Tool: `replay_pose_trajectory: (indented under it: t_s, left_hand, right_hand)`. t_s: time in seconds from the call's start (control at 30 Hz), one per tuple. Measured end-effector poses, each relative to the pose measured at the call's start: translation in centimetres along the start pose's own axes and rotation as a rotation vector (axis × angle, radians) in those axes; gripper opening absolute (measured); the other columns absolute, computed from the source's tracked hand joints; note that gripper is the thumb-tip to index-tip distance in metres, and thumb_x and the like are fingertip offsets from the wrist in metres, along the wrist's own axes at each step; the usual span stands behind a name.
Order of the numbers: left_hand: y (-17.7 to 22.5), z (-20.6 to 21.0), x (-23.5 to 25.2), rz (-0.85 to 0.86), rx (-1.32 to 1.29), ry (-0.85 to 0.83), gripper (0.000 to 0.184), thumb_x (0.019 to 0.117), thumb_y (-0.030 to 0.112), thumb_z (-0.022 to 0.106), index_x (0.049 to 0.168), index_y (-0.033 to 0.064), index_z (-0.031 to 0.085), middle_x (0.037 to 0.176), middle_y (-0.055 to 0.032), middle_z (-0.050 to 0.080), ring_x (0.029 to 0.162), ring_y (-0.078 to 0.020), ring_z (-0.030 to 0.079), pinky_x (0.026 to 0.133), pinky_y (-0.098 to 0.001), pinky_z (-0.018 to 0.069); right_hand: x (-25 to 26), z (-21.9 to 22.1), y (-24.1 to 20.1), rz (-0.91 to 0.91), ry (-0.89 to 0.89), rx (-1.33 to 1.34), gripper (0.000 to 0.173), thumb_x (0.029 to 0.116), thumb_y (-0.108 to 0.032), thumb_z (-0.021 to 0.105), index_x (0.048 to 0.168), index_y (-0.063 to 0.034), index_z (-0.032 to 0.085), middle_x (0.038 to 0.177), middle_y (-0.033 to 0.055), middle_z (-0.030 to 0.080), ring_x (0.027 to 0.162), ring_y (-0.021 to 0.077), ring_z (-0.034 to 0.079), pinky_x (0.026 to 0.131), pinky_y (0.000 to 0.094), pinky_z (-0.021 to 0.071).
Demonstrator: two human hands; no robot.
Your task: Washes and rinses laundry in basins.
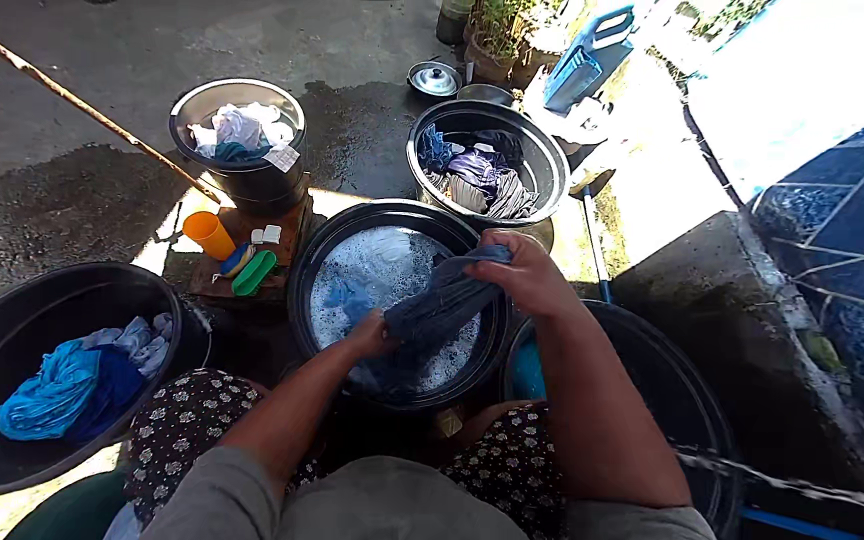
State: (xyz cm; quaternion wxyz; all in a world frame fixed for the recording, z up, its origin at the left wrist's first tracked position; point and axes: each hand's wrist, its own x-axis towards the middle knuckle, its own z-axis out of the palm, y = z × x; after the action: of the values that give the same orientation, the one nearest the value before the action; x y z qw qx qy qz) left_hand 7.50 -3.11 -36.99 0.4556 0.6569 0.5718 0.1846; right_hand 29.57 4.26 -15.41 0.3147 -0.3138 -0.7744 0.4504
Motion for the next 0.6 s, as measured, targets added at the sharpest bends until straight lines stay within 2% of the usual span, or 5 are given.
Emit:
replay_pose_trajectory:
  t_s: [0.1,0.3,0.4,0.53,0.6]
  left_hand:
    - [1.1,-1.0,-0.6,0.01,-0.271,-0.034,0.032,0.1022,0.015,0.058,0.118,-0.0112,0.066,0.129,-0.0249,0.063,0.124,-0.0285,0.058,0.109,-0.0449,0.0428]
    - [-1.9,-3.8,1.2,-0.165,-0.373,0.435,0.025,0.1013,0.015,0.064,0.106,-0.0096,0.065,0.105,-0.0233,0.065,0.096,-0.0295,0.063,0.09,-0.0483,0.0512]
    - [-3.7,-3.3,2.4,-0.347,-0.248,0.715,0.044,0.1031,0.021,0.063,0.135,-0.0075,0.052,0.135,-0.0294,0.056,0.12,-0.0384,0.062,0.102,-0.0493,0.0517]
    - [-4.3,1.2,2.7,-0.436,0.036,0.167,0.05,0.1046,0.033,0.057,0.145,0.0045,0.054,0.151,-0.0297,0.044,0.137,-0.0437,0.05,0.111,-0.0556,0.0434]
    - [-3.5,4.4,2.6,-0.446,0.202,-0.161,0.055,0.103,0.045,0.058,0.15,0.0163,0.053,0.168,-0.0261,0.018,0.153,-0.0502,0.021,0.117,-0.068,0.0274]
  right_hand:
    - [-0.5,-4.4,1.9,0.109,0.052,-0.132,0.021,0.0868,-0.011,0.068,0.077,-0.0149,0.05,0.074,-0.0078,0.052,0.067,-0.0013,0.051,0.064,0.0191,0.0453]
    - [-0.2,-7.2,12.7,0.747,0.047,-0.43,0.027,0.0998,-0.007,0.066,0.115,0.0144,0.06,0.112,0.0352,0.063,0.105,0.0463,0.064,0.095,0.063,0.0495]
    - [0.2,-4.2,19.3,0.916,0.183,-0.336,0.037,0.0988,-0.007,0.065,0.131,0.0092,0.055,0.12,0.0354,0.062,0.108,0.0486,0.065,0.094,0.0646,0.0511]
    - [1.5,1.3,24.3,0.949,-0.061,-0.637,0.069,0.093,-0.011,0.069,0.155,-0.0079,0.04,0.141,0.0328,0.055,0.129,0.0526,0.055,0.102,0.0712,0.0454]
    - [2.0,4.7,26.1,0.888,-0.11,-0.66,0.07,0.0936,-0.014,0.069,0.158,-0.0139,0.041,0.156,0.0296,0.042,0.139,0.0532,0.044,0.107,0.0703,0.0415]
